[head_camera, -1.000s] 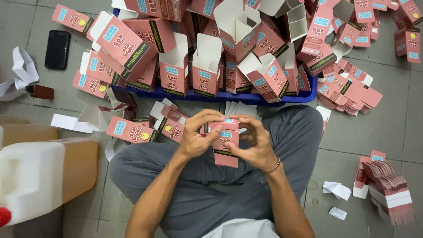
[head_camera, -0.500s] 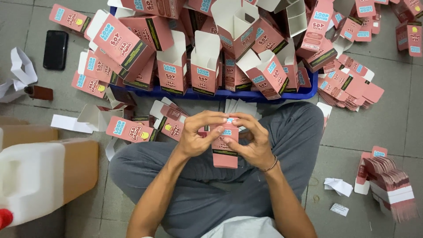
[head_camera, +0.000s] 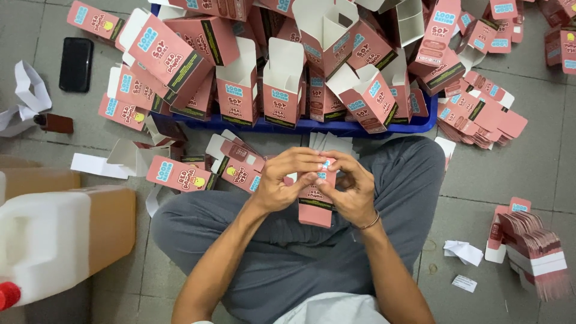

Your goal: Folding flat cardboard sheets into small boxes and placing them into a pile.

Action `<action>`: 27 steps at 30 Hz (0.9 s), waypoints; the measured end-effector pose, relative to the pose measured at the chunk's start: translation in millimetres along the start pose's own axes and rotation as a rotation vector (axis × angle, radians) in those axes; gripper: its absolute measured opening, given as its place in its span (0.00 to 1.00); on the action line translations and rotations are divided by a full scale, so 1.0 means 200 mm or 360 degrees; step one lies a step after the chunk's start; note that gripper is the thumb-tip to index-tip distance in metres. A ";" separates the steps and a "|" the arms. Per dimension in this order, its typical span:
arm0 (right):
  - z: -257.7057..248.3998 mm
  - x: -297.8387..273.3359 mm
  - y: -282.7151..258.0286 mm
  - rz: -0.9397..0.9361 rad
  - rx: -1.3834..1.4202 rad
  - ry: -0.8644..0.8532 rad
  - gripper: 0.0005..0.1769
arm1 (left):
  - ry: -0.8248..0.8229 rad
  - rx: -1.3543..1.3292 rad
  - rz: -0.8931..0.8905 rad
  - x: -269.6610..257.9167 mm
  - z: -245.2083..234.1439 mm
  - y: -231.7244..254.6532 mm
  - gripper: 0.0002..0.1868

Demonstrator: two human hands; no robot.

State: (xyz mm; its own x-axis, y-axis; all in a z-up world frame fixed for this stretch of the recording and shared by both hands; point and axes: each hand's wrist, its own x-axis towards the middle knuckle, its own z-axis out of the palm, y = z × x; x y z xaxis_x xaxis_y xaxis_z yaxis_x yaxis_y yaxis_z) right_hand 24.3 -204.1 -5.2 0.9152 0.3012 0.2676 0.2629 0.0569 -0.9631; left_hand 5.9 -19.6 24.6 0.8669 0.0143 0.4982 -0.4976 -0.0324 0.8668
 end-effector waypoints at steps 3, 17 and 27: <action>-0.02 0.00 0.00 0.0065 -0.0024 0.0008 0.18 | -0.0085 -0.0048 -0.0089 0.00 -0.02 0.00 0.12; -0.21 0.04 0.08 0.1076 0.0138 -0.0290 0.28 | -0.0658 0.0045 -0.0304 -0.05 -0.07 -0.02 0.33; -0.35 -0.26 0.10 0.0212 -0.0249 -0.0033 0.38 | -0.0335 -0.0016 -0.0609 -0.14 0.15 -0.11 0.28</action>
State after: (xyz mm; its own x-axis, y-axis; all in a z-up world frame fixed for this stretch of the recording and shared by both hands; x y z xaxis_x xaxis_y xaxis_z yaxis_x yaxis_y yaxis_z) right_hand 4.4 -284.9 -36.5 0.9390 0.3157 0.1362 0.1858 -0.1326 -0.9736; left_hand -7.8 -48.5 -8.8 0.9753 -0.1809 0.1271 -0.1389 -0.0545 0.9888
